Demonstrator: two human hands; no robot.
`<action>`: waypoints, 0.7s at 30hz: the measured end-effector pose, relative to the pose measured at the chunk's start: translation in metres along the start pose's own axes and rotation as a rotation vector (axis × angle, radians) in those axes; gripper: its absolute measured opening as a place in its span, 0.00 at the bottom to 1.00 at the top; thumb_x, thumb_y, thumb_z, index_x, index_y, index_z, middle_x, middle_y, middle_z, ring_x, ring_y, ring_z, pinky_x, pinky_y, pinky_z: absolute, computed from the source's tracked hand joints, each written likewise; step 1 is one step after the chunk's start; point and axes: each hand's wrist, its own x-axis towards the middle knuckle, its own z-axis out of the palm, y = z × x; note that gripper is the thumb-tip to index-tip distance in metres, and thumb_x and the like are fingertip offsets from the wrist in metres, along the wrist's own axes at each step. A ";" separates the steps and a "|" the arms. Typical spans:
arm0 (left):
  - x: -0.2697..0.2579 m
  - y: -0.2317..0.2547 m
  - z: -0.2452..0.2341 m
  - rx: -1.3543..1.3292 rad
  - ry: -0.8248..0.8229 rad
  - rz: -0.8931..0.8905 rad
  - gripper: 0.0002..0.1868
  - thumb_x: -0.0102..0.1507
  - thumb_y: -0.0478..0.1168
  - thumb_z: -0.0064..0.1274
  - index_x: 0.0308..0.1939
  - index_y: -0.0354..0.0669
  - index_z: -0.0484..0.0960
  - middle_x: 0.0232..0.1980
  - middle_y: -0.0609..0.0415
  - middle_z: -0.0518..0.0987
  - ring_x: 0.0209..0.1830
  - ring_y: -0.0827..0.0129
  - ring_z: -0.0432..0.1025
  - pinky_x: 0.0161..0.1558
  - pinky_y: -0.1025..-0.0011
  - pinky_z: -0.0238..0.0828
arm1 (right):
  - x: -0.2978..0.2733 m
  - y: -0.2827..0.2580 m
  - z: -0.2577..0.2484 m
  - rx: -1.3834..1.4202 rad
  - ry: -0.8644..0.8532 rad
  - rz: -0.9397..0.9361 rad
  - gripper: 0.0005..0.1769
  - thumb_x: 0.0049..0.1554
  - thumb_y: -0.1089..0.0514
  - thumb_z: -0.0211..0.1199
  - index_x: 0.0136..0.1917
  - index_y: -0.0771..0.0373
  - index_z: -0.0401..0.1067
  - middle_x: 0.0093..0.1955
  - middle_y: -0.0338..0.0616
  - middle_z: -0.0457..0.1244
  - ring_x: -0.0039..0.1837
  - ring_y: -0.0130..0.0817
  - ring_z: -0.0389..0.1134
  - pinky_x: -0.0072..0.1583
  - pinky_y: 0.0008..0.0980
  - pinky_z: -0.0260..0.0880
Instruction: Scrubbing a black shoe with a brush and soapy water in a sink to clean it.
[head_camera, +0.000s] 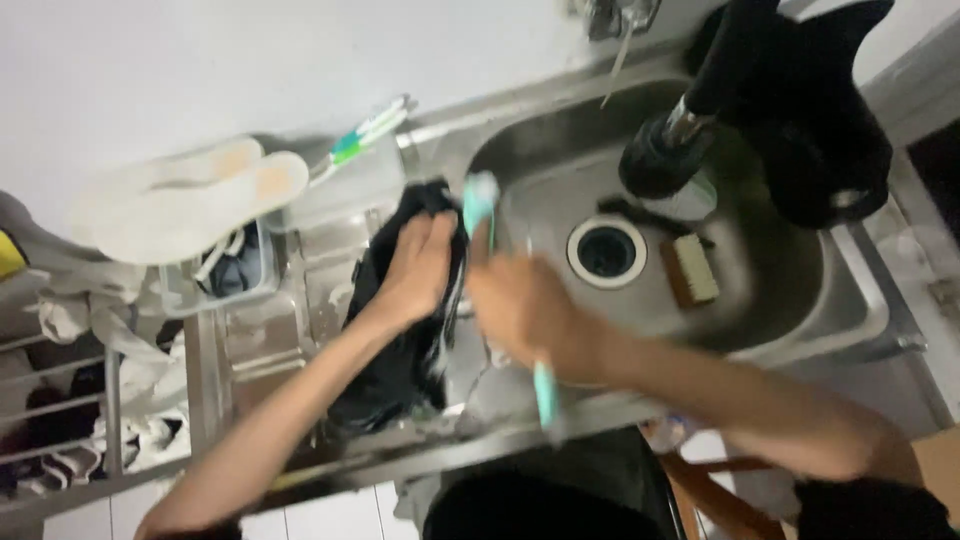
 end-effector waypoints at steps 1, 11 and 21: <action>0.000 -0.001 0.000 0.000 -0.008 -0.010 0.33 0.72 0.53 0.31 0.57 0.21 0.75 0.60 0.24 0.74 0.66 0.44 0.67 0.68 0.47 0.56 | -0.007 0.000 0.009 0.013 0.088 -0.065 0.18 0.45 0.54 0.68 0.48 0.61 0.76 0.27 0.42 0.65 0.32 0.43 0.71 0.34 0.41 0.71; -0.001 0.000 -0.009 0.108 -0.136 -0.154 0.36 0.71 0.58 0.31 0.62 0.24 0.73 0.64 0.26 0.72 0.71 0.41 0.63 0.71 0.49 0.53 | 0.000 0.001 -0.070 -0.024 -0.219 0.134 0.47 0.54 0.63 0.56 0.80 0.79 0.41 0.39 0.56 0.72 0.45 0.50 0.77 0.47 0.51 0.77; -0.005 0.018 -0.028 0.164 -0.319 0.032 0.24 0.66 0.55 0.40 0.29 0.40 0.77 0.31 0.48 0.69 0.38 0.59 0.67 0.43 0.57 0.65 | -0.002 0.072 -0.018 -0.120 -0.096 -0.098 0.43 0.48 0.47 0.65 0.70 0.73 0.58 0.38 0.51 0.69 0.42 0.52 0.75 0.40 0.54 0.74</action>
